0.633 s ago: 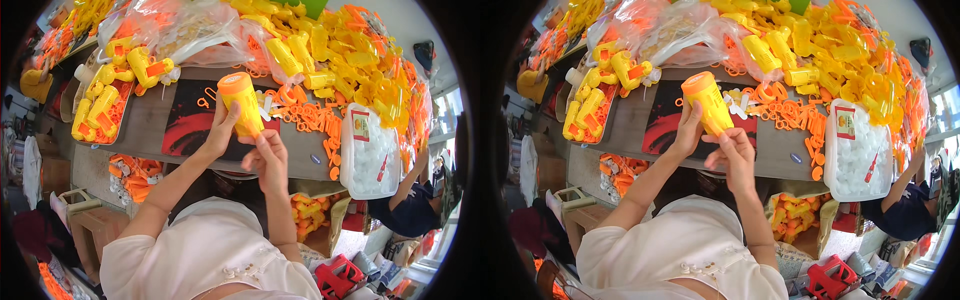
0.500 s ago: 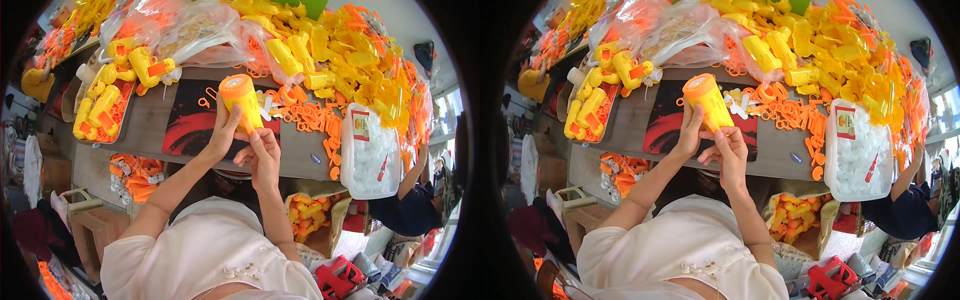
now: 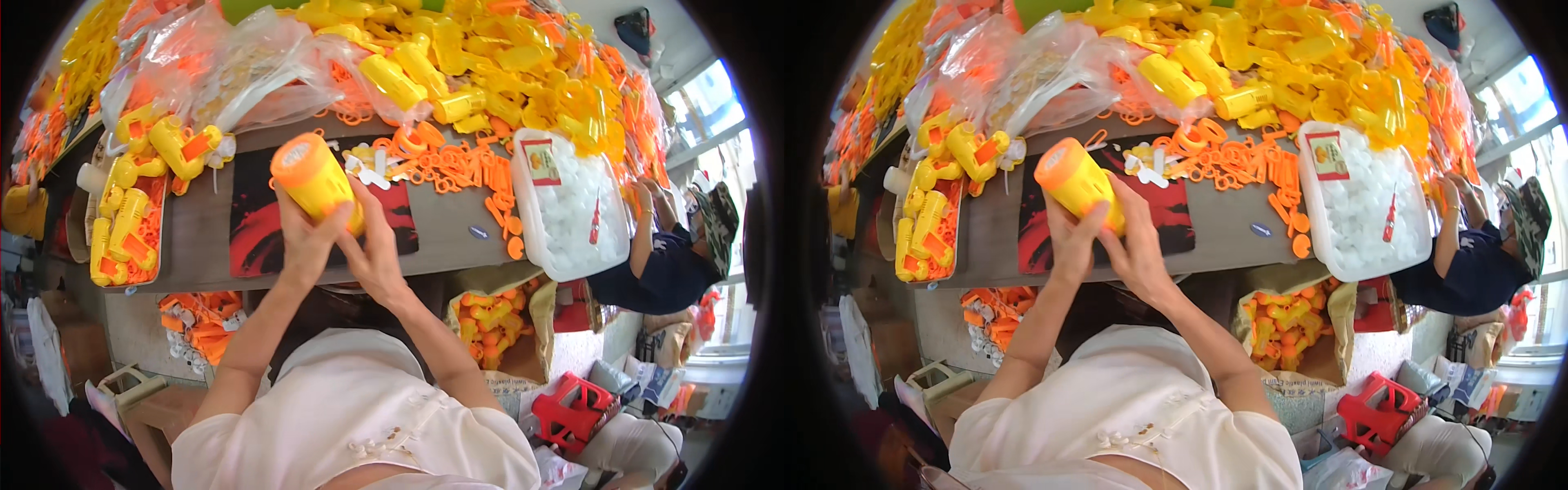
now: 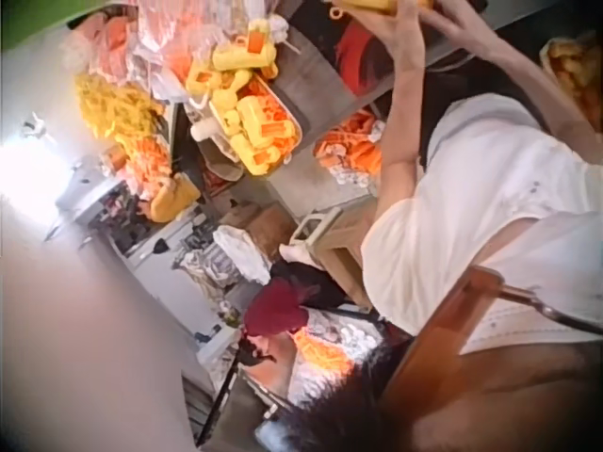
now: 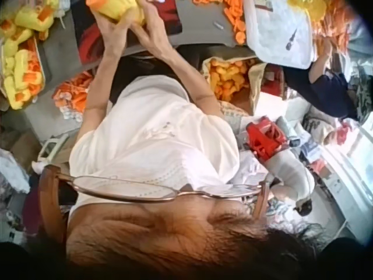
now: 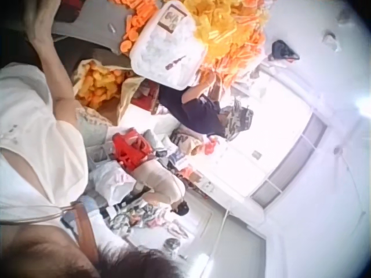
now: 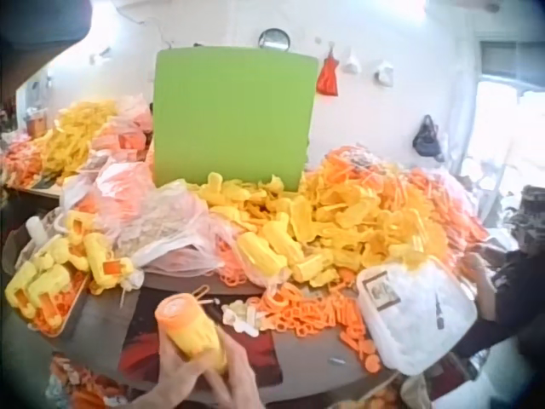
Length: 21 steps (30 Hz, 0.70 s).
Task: The person is assembling plastic toy guns from various components on a workbench.
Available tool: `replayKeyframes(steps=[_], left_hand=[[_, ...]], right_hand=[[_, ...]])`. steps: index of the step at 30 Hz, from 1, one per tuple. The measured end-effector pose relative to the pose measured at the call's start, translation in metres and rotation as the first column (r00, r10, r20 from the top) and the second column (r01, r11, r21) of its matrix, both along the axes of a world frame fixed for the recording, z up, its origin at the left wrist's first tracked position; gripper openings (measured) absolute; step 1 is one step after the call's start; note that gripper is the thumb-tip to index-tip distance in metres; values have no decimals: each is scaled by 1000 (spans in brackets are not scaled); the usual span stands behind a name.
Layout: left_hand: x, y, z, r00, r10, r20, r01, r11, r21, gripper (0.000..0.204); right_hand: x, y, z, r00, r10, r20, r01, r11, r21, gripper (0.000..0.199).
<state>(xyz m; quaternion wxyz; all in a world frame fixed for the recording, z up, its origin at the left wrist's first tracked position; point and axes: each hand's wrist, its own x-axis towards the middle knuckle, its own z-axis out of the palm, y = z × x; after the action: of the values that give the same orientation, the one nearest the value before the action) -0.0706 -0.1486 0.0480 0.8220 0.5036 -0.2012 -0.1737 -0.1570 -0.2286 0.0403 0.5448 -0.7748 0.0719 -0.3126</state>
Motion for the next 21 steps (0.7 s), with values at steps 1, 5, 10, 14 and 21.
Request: replayKeyframes(steps=[1, 5, 10, 14, 21], left_hand=[[-2, -2, -1, 999, 29, 21, -30, 999, 26, 63], [19, 23, -2, 997, -72, -37, 71, 997, -17, 73], [27, 51, 13, 280, -165, 946, -623, 718, 310, 96], [36, 41, 13, 26, -429, 903, -588, 724, 361, 79], [40, 41, -22, 878, -171, 447, -61, 886, 460, 68]], right_hand=[[5, 1, -4, 999, -36, 19, 37, 999, -29, 64], [14, -1, 7, 999, 47, 13, -47, 998, 33, 64], [-3, -24, 12, 995, -51, -89, 55, 997, 46, 62], [1, -33, 13, 976, 180, -123, -166, 980, 113, 46], [35, -254, -56, 636, -772, -3, 549, 456, -700, 31]])
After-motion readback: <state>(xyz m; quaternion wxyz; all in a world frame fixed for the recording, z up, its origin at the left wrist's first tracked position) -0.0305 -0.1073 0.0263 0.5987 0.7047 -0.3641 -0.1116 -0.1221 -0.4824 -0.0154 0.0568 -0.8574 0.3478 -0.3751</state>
